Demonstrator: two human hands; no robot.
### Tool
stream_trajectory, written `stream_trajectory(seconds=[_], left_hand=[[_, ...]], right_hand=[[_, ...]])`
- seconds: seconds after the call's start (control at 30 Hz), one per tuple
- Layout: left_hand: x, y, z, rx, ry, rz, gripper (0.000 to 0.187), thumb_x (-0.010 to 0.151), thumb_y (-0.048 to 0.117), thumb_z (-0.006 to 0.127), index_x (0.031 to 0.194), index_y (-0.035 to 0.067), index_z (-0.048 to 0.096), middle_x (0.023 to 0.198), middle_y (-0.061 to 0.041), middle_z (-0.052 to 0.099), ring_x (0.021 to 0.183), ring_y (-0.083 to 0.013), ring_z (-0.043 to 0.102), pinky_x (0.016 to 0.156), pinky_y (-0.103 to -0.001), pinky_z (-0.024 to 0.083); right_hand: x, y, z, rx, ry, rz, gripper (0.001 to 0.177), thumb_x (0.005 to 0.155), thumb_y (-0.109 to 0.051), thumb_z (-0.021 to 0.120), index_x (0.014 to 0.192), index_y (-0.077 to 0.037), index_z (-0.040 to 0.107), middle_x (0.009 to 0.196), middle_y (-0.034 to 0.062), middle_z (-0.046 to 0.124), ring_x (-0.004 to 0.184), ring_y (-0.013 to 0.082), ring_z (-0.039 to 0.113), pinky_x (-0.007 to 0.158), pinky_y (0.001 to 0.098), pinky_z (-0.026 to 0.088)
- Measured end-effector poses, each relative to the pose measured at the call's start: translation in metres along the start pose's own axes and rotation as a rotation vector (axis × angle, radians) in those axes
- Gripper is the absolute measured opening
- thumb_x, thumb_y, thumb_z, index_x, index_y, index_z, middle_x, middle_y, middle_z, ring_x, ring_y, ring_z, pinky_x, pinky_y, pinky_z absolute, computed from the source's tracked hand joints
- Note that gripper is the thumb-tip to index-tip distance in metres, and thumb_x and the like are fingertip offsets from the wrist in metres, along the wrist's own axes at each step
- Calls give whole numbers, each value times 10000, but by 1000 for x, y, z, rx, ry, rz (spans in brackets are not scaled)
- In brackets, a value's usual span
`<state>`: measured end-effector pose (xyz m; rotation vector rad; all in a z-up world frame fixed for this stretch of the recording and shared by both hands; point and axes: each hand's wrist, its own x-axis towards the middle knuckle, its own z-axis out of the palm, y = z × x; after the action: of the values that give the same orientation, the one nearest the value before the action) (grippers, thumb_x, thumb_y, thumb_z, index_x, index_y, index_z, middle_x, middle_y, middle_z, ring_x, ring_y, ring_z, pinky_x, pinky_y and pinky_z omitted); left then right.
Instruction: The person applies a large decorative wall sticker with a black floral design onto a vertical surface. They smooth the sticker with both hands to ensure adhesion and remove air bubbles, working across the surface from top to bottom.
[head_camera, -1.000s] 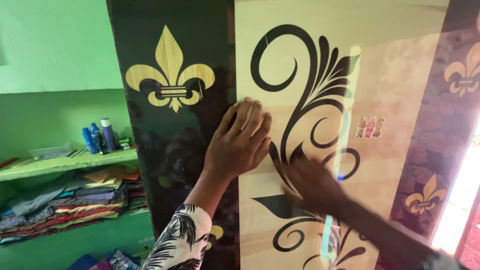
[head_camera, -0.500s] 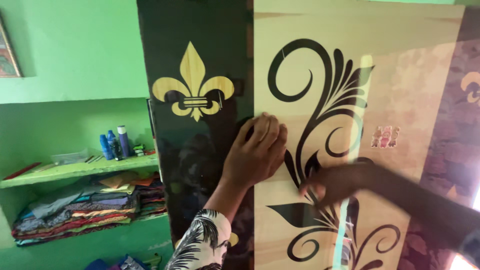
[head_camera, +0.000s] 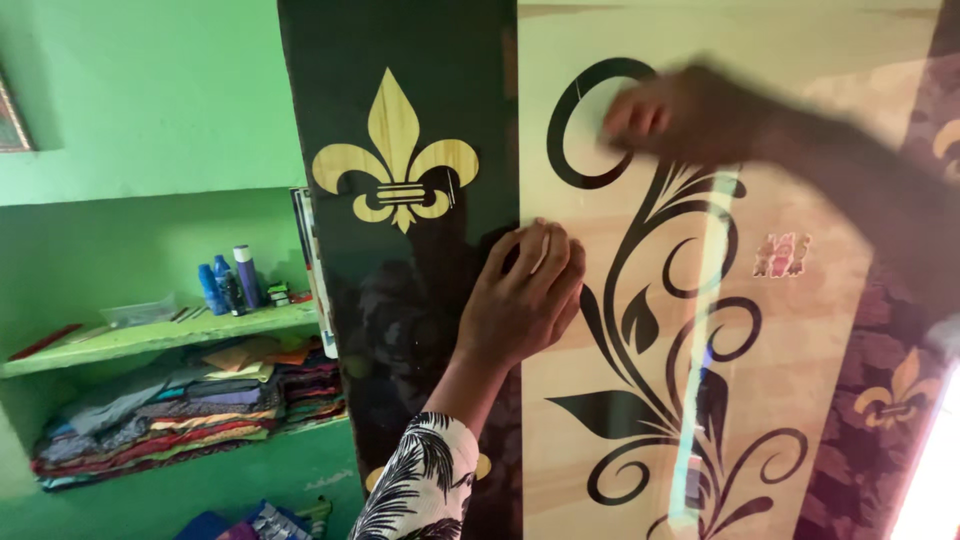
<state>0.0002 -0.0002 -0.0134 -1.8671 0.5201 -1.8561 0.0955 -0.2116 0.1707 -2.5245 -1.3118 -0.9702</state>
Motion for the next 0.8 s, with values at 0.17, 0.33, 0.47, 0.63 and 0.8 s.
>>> stream_trajectory(seconds=[0.17, 0.33, 0.47, 0.63, 0.8], left_hand=[[-1, -1, -3, 6, 6, 15, 385, 980, 296, 597, 1258, 30, 606, 1311, -156, 592, 1284, -307, 558, 1102, -454, 465], [-6, 2, -5, 10, 5, 7, 382, 966, 277, 615, 1258, 30, 608, 1313, -152, 590, 1302, -298, 545, 1107, -438, 462], [-6, 3, -5, -1, -18, 7, 414, 917, 278, 624, 1249, 31, 607, 1303, -154, 592, 1296, -303, 539, 1101, -440, 466], [-6, 3, -5, 4, -28, 16, 409, 924, 278, 623, 1250, 32, 603, 1293, -160, 591, 1283, -304, 542, 1091, -446, 468], [-6, 5, -3, -4, -6, 9, 392, 948, 270, 622, 1259, 32, 601, 1315, -149, 593, 1303, -296, 552, 1093, -442, 468]], right_hand=[[-73, -19, 98, -169, 75, -244, 343, 827, -419, 702, 936, -93, 707, 1086, 130, 625, 985, 314, 664, 805, 449, 554], [-144, -40, 154, -94, -218, -191, 414, 837, -399, 719, 1145, -125, 675, 1167, 124, 548, 1004, 307, 642, 813, 449, 553], [-182, -54, 176, -132, -314, -254, 435, 793, -359, 737, 1159, -136, 662, 1378, 140, 478, 1059, 307, 632, 790, 445, 556], [-157, -58, 156, -80, -621, -230, 476, 855, -439, 734, 1248, -184, 647, 1284, 85, 566, 1082, 291, 638, 856, 443, 541], [-57, -46, 100, 102, -1028, 225, 472, 889, -465, 602, 1314, -273, 675, 1233, -15, 739, 1040, 123, 726, 900, 390, 648]])
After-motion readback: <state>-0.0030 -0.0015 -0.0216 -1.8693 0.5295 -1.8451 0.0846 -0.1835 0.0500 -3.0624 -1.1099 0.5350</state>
